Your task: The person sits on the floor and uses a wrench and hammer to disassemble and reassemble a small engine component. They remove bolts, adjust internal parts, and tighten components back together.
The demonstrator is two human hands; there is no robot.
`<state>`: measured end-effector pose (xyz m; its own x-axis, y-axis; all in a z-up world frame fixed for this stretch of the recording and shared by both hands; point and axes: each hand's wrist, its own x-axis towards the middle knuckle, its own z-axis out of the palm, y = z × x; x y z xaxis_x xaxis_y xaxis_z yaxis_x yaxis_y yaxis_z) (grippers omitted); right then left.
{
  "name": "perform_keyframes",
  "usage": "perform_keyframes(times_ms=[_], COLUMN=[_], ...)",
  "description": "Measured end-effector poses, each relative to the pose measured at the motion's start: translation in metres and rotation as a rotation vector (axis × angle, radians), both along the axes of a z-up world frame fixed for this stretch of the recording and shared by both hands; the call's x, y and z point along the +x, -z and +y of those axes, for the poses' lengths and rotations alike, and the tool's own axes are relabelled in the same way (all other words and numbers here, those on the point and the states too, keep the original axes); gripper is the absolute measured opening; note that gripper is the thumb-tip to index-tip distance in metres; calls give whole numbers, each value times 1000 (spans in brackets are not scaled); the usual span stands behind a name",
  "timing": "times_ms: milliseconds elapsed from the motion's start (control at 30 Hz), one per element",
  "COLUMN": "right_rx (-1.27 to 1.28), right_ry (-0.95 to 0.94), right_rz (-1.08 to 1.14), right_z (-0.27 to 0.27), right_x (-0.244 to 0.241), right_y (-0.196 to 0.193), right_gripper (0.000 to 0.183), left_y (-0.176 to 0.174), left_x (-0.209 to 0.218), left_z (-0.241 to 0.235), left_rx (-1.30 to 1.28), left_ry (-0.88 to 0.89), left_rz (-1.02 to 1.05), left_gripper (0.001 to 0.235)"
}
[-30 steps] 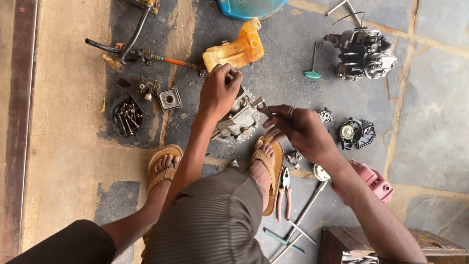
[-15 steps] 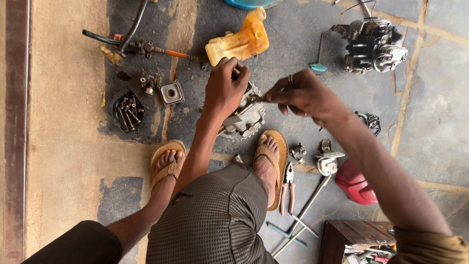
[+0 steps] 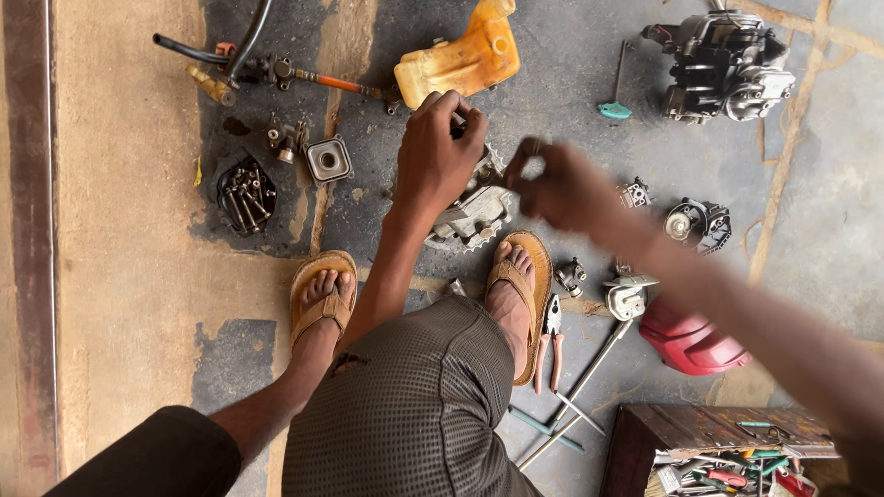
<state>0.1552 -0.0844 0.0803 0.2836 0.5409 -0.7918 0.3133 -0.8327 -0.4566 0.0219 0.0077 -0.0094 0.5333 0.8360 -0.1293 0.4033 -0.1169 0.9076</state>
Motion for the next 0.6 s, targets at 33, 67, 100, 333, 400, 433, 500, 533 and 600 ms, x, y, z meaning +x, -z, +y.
perform_keyframes(times_ms=[33, 67, 100, 333, 400, 433, 500, 533, 600], right_rx=[72, 159, 248, 351, 419, 384, 317, 326, 343], right_ry=[56, 118, 179, 337, 308, 304, 284, 244, 166], right_rz=[30, 75, 115, 281, 93, 37, -74, -76, -78], right_z=[-11, -24, -35, -78, -79, -81, -75, -70, -60], right_x=[-14, -30, -46, -72, -51, -44, -22, -17, -7], right_y=[5, 9, 13, -7, -23, -28, -37, -37, -37], right_gripper=[15, 16, 17, 22, 22, 22, 21, 20, 19], left_y=[0, 1, 1, 5, 6, 7, 10, 10, 11], left_x=[0, 0, 1, 2, 3, 3, 4, 3, 3], left_z=[-2, -4, -5, -5, -3, -4, -6, -6, -7], left_rx=[5, 10, 22, 14, -12, -17, -11, 0, 18], left_ry=[-7, -13, -18, -41, -37, -30, -26, -30, -41], left_rz=[2, 3, 0, -37, -27, -18, -24, -38, -51], left_gripper=[25, 24, 24, 25, 26, 25, 26, 26, 27])
